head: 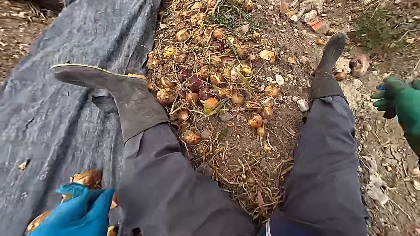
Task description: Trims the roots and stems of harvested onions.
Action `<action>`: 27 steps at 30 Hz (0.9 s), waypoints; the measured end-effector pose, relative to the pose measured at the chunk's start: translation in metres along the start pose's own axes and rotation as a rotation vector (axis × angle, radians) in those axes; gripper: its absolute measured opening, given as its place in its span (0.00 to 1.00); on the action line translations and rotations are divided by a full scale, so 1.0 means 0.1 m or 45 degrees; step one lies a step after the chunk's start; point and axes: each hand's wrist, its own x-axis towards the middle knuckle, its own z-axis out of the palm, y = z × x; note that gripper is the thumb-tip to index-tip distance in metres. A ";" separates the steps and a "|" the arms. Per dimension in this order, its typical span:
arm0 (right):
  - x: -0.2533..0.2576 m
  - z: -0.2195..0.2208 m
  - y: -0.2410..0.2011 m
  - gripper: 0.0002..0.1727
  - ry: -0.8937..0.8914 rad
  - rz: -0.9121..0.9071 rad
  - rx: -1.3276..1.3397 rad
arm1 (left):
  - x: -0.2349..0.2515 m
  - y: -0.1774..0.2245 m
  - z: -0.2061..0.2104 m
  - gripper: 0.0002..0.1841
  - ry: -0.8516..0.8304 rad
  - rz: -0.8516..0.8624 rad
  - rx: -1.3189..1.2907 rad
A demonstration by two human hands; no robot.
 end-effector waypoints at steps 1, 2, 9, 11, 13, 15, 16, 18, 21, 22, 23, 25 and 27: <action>0.02 0.29 -0.08 0.29 -0.078 -0.052 0.114 | 0.26 0.45 0.03 0.19 0.170 0.203 -0.248; -0.05 0.59 -0.20 0.28 -0.180 -0.077 0.208 | 0.46 0.93 0.16 0.15 0.267 0.401 -0.436; -1.00 1.83 -0.12 0.27 -0.448 0.191 0.452 | 0.95 3.55 1.21 0.31 -0.514 0.789 -0.195; -1.14 1.86 0.12 0.26 -0.440 0.271 0.361 | 1.07 3.77 1.42 0.37 -0.683 0.805 0.021; -1.18 1.83 0.29 0.25 -0.454 0.327 0.312 | 1.14 3.81 1.53 0.40 -0.799 0.819 0.109; -1.15 1.81 0.33 0.23 -0.458 0.340 0.307 | 1.15 3.78 1.56 0.41 -0.868 0.847 0.161; -1.12 1.82 0.30 0.23 -0.465 0.330 0.296 | 1.13 3.77 1.56 0.41 -0.891 0.854 0.183; -1.06 1.87 0.24 0.23 -0.474 0.330 0.314 | 1.06 3.74 1.54 0.38 -0.885 0.868 0.201; -1.05 1.92 0.19 0.25 -0.526 0.327 0.325 | 0.87 3.63 1.52 0.32 -0.812 0.945 0.216; -1.07 1.92 0.19 0.25 -0.540 0.326 0.318 | 0.83 3.59 1.52 0.30 -0.775 0.985 0.207; -1.11 1.92 0.20 0.25 -0.553 0.332 0.311 | 0.80 3.55 1.53 0.30 -0.748 1.012 0.172; -1.18 1.88 0.20 0.27 -0.603 0.369 0.249 | 0.81 3.40 1.56 0.38 -0.781 0.956 -0.073; -1.28 1.80 0.18 0.29 -0.703 0.426 0.192 | 0.86 3.19 1.51 0.43 -0.996 0.619 -0.715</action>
